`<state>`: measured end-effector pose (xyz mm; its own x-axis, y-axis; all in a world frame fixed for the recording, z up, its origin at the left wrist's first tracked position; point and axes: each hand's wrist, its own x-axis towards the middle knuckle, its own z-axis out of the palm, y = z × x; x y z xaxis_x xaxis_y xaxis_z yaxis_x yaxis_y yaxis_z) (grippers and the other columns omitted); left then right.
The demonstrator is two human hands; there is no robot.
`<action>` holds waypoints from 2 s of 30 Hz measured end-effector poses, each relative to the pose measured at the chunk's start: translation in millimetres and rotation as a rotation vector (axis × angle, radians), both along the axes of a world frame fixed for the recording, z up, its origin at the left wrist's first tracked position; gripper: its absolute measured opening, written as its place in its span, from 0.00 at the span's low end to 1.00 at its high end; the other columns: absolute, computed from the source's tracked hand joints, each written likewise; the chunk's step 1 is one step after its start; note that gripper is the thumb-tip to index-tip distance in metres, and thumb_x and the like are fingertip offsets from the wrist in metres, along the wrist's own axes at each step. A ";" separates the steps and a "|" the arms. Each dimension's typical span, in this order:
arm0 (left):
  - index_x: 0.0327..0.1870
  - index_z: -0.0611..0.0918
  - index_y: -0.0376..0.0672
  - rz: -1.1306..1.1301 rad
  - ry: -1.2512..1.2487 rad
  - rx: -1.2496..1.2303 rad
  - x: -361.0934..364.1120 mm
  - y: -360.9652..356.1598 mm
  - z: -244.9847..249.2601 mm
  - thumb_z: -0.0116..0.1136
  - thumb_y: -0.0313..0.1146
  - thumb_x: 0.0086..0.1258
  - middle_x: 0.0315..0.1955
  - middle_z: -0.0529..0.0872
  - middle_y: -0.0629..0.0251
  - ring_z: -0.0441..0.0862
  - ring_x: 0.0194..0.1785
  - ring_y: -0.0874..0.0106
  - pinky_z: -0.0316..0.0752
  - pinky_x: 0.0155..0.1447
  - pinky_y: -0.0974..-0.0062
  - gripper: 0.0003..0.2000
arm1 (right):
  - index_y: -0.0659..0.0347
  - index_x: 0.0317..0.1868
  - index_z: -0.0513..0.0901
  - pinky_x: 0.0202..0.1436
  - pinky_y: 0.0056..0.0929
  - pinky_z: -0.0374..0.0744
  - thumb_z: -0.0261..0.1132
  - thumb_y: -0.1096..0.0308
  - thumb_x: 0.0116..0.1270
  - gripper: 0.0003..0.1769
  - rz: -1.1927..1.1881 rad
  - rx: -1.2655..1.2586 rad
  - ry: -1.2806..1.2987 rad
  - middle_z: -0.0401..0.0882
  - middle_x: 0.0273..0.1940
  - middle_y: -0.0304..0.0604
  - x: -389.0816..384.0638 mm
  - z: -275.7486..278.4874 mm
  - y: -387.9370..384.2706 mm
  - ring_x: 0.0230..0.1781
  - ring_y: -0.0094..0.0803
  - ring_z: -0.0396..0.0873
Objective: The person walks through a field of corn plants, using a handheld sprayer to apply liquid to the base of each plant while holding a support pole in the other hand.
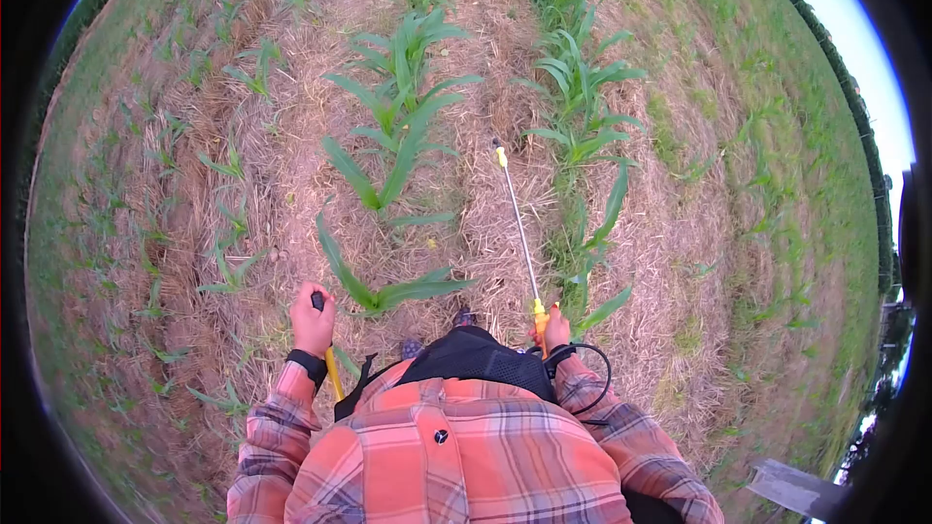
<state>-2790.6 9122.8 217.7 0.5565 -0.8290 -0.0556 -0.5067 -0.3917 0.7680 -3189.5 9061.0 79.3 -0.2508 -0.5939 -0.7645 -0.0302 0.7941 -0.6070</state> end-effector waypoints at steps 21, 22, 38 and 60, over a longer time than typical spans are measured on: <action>0.26 0.70 0.40 -0.056 0.006 0.064 -24.7 -125.8 -10.2 0.53 0.25 0.52 0.15 0.72 0.65 0.70 0.20 0.74 0.66 0.27 0.76 0.05 | 0.67 0.23 0.71 0.05 0.27 0.61 0.38 0.48 0.61 0.29 -0.193 0.013 -0.001 0.70 0.11 0.49 -45.7 -17.3 -84.7 0.03 0.30 0.63; 0.26 0.70 0.40 -0.080 -0.003 0.064 -21.2 -136.5 -12.2 0.53 0.25 0.52 0.15 0.72 0.65 0.70 0.20 0.74 0.66 0.27 0.76 0.05 | 0.67 0.23 0.71 0.05 0.27 0.61 0.38 0.48 0.61 0.29 -0.185 0.000 0.025 0.70 0.10 0.49 -44.9 -19.0 -88.8 0.03 0.30 0.63; 0.25 0.69 0.40 -0.131 0.127 0.024 82.6 -283.3 -8.9 0.53 0.24 0.51 0.15 0.70 0.66 0.68 0.19 0.77 0.64 0.25 0.78 0.05 | 0.69 0.20 0.71 0.04 0.29 0.62 0.37 0.50 0.61 0.29 -0.242 0.059 0.147 0.70 0.10 0.51 42.0 15.2 -217.7 0.03 0.32 0.65; 0.24 0.68 0.40 0.037 0.050 -0.046 113.7 -395.1 7.6 0.52 0.21 0.51 0.17 0.69 0.71 0.66 0.23 0.81 0.63 0.28 0.83 0.06 | 0.71 0.20 0.72 0.05 0.28 0.62 0.39 0.51 0.61 0.29 -0.024 -0.011 0.115 0.70 0.10 0.50 96.6 -0.1 -408.4 0.03 0.31 0.64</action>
<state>-2677.0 8727.8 225.3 0.5845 -0.8101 -0.0463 -0.4528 -0.3731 0.8098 -3092.9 8652.6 79.2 -0.3509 -0.5951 -0.7230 -0.0812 0.7885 -0.6096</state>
